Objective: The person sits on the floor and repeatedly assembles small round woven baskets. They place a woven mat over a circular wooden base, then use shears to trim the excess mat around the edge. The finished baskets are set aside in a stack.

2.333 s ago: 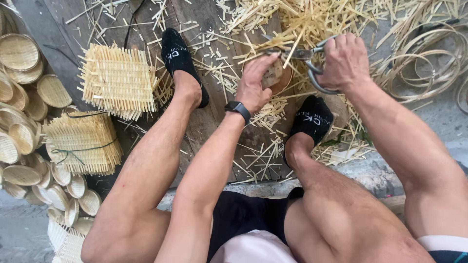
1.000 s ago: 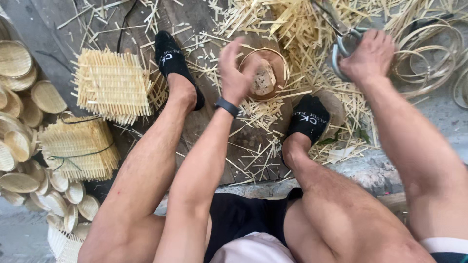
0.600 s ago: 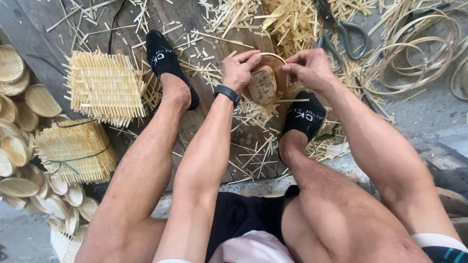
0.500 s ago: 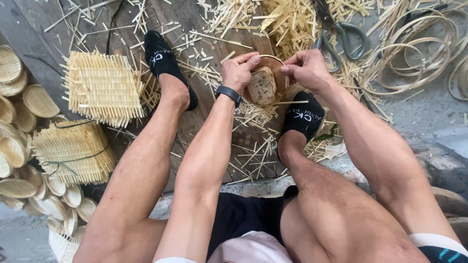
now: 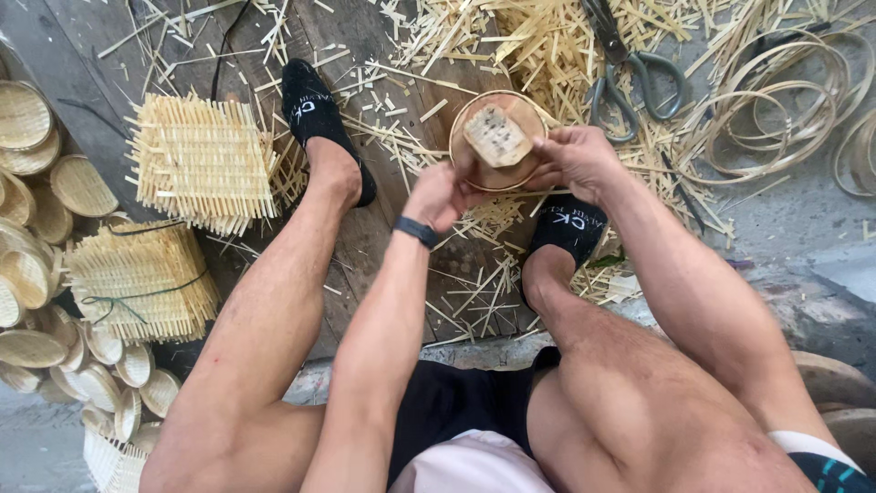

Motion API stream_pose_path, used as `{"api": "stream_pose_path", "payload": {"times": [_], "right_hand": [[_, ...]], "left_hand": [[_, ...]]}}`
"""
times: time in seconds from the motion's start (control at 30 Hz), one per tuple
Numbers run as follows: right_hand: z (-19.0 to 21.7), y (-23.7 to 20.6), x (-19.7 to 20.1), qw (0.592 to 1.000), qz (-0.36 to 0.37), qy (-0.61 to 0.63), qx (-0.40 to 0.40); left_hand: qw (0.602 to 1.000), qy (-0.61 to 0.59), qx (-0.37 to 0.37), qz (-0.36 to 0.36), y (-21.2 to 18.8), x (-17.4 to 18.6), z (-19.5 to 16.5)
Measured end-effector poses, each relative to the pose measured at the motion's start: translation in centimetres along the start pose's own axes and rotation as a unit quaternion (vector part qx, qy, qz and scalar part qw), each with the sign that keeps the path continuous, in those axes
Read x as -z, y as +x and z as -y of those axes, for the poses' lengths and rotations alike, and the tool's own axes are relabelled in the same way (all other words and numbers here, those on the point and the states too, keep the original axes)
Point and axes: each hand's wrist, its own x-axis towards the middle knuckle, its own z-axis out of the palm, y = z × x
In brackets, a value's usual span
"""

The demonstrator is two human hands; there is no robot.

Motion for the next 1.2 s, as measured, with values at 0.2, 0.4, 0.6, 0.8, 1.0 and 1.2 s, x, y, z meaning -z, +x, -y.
{"api": "stream_pose_path", "payload": {"times": [0.2, 0.4, 0.6, 0.8, 1.0, 1.2], "right_hand": [[-1.0, 0.5, -0.6, 0.994, -0.031, -0.105, 0.031], [-0.8, -0.9, -1.8, 0.994, -0.063, -0.067, 0.060], [-0.3, -1.1, -0.7, 0.965, -0.136, -0.172, 0.146], [-1.8, 1.9, 0.2, 0.873, -0.041, -0.463, 0.146], [0.2, 1.2, 2.1, 0.966, -0.167, -0.009, 0.198], [1.0, -2.9, -1.4, 0.856, 0.030, -0.330, 0.396]], "left_hand": [[0.995, 0.014, -0.032, -0.089, 0.2, -0.3, 2.7], [0.989, 0.034, -0.047, -0.137, -0.1, -1.6, 2.4], [0.896, 0.360, -0.249, -0.067, -1.7, 0.3, -1.4], [0.845, 0.375, -0.371, -0.088, -0.8, 0.2, -0.1], [0.884, 0.334, -0.310, -0.100, -0.6, 2.0, 0.5], [0.835, 0.358, -0.411, -0.075, -3.2, -0.8, 0.4]]}}
